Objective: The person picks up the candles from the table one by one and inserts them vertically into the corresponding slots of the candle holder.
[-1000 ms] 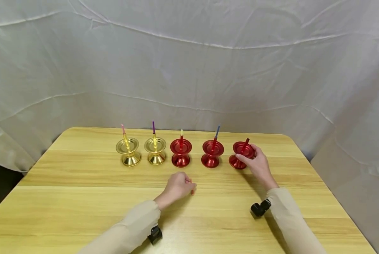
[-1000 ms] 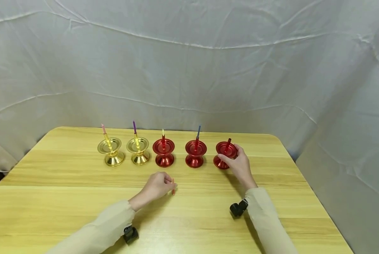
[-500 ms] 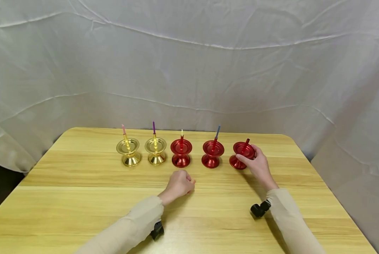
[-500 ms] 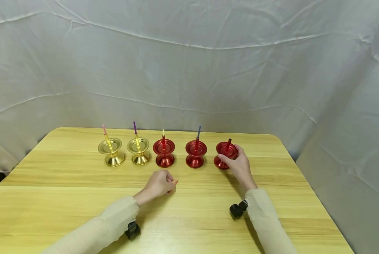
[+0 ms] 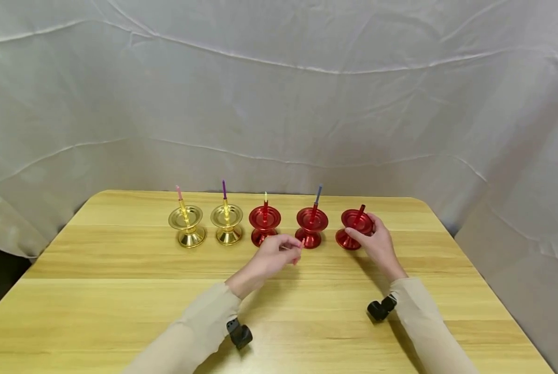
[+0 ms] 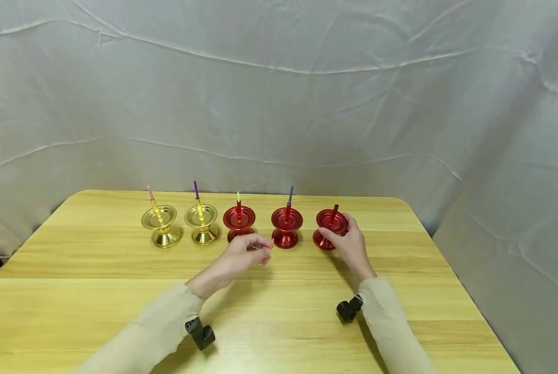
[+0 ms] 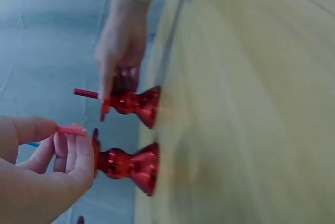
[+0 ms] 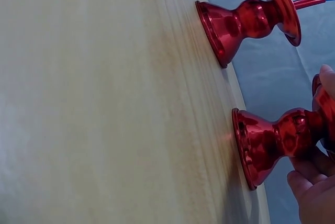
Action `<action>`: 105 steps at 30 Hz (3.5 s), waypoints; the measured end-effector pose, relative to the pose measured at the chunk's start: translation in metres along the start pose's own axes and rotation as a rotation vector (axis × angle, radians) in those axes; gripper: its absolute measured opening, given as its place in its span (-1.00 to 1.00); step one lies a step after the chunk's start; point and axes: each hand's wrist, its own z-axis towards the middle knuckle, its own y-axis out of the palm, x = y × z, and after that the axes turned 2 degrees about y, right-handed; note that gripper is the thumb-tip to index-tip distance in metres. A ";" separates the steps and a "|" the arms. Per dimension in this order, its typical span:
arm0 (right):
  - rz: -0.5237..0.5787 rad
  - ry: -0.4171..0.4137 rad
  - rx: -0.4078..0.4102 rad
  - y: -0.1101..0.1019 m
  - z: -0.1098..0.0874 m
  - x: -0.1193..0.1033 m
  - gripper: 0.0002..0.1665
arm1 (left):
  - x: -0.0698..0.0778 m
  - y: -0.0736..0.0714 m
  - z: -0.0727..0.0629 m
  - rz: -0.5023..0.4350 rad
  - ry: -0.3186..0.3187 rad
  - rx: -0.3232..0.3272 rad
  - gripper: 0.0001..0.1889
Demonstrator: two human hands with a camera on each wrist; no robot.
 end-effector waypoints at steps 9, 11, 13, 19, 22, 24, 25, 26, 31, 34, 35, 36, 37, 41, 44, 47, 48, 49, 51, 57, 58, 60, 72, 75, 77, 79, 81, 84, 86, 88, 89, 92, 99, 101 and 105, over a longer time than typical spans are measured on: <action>-0.012 -0.002 0.007 0.000 -0.001 0.001 0.09 | 0.023 0.016 0.019 -0.128 0.118 0.009 -0.84; -0.018 -0.006 0.009 0.001 -0.001 0.001 0.09 | 0.028 0.021 0.024 -0.052 0.153 0.011 -0.85; -0.021 -0.011 0.012 0.001 -0.001 0.001 0.08 | 0.032 0.026 0.031 0.047 0.203 0.014 -0.85; -0.010 -0.024 0.014 -0.001 0.000 0.002 0.11 | 0.042 0.047 0.056 0.201 0.323 0.012 -0.83; 0.003 -0.030 0.007 0.000 0.000 0.003 0.11 | 0.047 0.056 0.069 0.219 0.335 0.012 -0.82; 0.013 -0.033 0.002 0.000 0.000 0.003 0.10 | 0.050 0.061 0.077 0.217 0.347 0.014 -0.83; 0.015 -0.036 -0.001 0.000 0.001 0.003 0.09 | 0.051 0.063 0.081 0.216 0.349 0.017 -0.83; 0.012 -0.037 -0.001 -0.001 0.001 0.004 0.09 | 0.052 0.067 0.084 0.213 0.350 0.021 -0.84; -0.006 -0.035 0.002 -0.002 0.000 0.005 0.08 | 0.057 0.079 0.101 0.232 0.383 0.048 -0.86; -0.003 -0.032 -0.003 0.000 0.001 0.004 0.09 | 0.059 0.082 0.109 0.240 0.400 0.078 -0.84; -0.001 -0.033 -0.006 0.000 0.002 0.004 0.09 | 0.060 0.082 0.111 0.236 0.399 0.091 -0.84; 0.004 -0.035 -0.008 0.000 0.002 0.004 0.09 | 0.060 0.083 0.113 0.233 0.403 0.101 -0.84; 0.011 -0.036 -0.009 0.000 0.003 0.004 0.09 | 0.061 0.084 0.115 0.228 0.408 0.109 -0.84; 0.013 -0.040 -0.007 -0.001 0.003 0.004 0.08 | 0.061 0.088 0.121 0.216 0.417 0.125 -0.85; 0.012 -0.042 -0.006 0.000 0.003 0.005 0.06 | 0.058 0.092 0.125 0.220 0.419 0.129 -0.85; 0.017 -0.051 0.001 0.001 0.002 0.006 0.03 | 0.056 0.095 0.128 0.235 0.433 0.132 -0.85; 0.018 -0.049 0.004 0.001 0.002 0.007 0.02 | 0.055 0.095 0.129 0.240 0.434 0.130 -0.84; 0.016 -0.050 0.008 0.001 0.002 0.007 0.01 | 0.055 0.096 0.130 0.237 0.434 0.127 -0.84; 0.015 -0.050 0.012 0.002 0.002 0.008 0.01 | 0.053 0.097 0.131 0.228 0.431 0.127 -0.83; 0.026 -0.048 0.012 0.003 0.002 0.010 0.01 | 0.052 0.098 0.132 0.223 0.408 0.134 -0.83; 0.027 -0.050 0.014 0.003 0.002 0.009 0.01 | 0.052 0.098 0.132 0.233 0.412 0.130 -0.83; 0.028 -0.054 0.020 0.003 0.002 0.009 0.01 | 0.052 0.099 0.132 0.248 0.424 0.124 -0.82; 0.007 -0.046 0.000 0.002 0.002 0.009 0.05 | 0.049 0.101 0.135 0.230 0.408 0.136 -0.82; 0.007 -0.043 0.000 0.002 0.002 0.009 0.06 | 0.047 0.102 0.136 0.247 0.398 0.135 -0.81; 0.005 -0.043 -0.002 0.002 0.002 0.009 0.05 | 0.046 0.102 0.137 0.264 0.396 0.132 -0.81; 0.004 -0.040 -0.002 0.002 0.003 0.009 0.05 | 0.044 0.102 0.138 0.289 0.396 0.126 -0.82; 0.006 -0.041 0.002 0.001 0.003 0.009 0.05 | 0.042 0.102 0.138 0.316 0.388 0.116 -0.82; 0.007 -0.040 0.007 0.002 0.004 0.008 0.04 | 0.038 0.100 0.137 0.347 0.356 0.107 -0.83; 0.009 -0.043 0.008 0.003 0.004 0.008 0.02 | 0.036 0.100 0.136 0.345 0.333 0.108 -0.83; 0.013 -0.043 0.010 0.003 0.004 0.007 0.01 | 0.034 0.099 0.135 0.340 0.320 0.110 -0.82; 0.016 -0.044 0.013 0.003 0.004 0.008 -0.01 | 0.033 0.099 0.133 0.334 0.315 0.109 -0.80; 0.024 -0.042 0.021 0.003 0.004 0.008 -0.03 | 0.030 0.099 0.128 0.316 0.307 0.099 -0.72; 0.022 -0.040 0.006 0.001 0.006 0.007 -0.04 | 0.024 0.096 0.111 0.336 0.288 0.055 -0.48; 0.029 -0.046 -0.001 -0.001 0.007 0.007 -0.09 | 0.025 0.095 0.106 0.389 0.294 0.021 -0.40; 0.049 -0.052 -0.027 -0.003 0.008 0.004 -0.08 | 0.026 0.090 0.094 0.524 0.349 -0.055 -0.26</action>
